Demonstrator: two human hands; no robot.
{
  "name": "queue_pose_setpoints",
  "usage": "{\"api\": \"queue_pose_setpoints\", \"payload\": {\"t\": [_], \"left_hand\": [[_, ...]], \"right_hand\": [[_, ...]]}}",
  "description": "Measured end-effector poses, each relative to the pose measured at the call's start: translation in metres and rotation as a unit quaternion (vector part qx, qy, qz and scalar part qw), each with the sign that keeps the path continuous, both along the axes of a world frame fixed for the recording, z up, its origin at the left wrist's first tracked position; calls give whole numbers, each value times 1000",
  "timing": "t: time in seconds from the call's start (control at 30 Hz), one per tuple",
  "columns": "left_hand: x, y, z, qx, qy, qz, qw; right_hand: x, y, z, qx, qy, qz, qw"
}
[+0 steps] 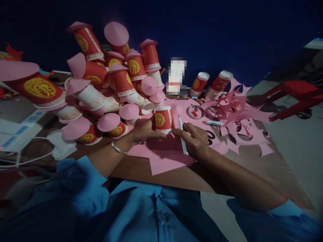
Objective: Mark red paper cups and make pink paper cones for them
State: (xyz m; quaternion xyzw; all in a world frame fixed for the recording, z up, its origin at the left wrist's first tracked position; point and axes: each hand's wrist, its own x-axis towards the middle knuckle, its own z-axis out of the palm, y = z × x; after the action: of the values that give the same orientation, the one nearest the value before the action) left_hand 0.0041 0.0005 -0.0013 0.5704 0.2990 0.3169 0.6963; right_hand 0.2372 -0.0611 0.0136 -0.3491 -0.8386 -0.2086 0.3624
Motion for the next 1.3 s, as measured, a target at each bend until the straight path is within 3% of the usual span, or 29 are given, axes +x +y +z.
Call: {"api": "queue_pose_setpoints", "payload": {"t": [0.23, 0.37, 0.73, 1.3], "left_hand": [[-2, 1, 0, 19, -27, 22, 999], [-4, 2, -1, 30, -21, 22, 999], [-5, 1, -1, 36, 11, 21, 999], [-6, 0, -1, 42, 33, 8, 999]], "right_hand": [[-2, -3, 5, 37, 55, 73, 995], [-8, -15, 12, 14, 59, 118, 991], [-14, -13, 4, -2, 88, 126, 988], [-16, -14, 7, 13, 64, 122, 990]]}}
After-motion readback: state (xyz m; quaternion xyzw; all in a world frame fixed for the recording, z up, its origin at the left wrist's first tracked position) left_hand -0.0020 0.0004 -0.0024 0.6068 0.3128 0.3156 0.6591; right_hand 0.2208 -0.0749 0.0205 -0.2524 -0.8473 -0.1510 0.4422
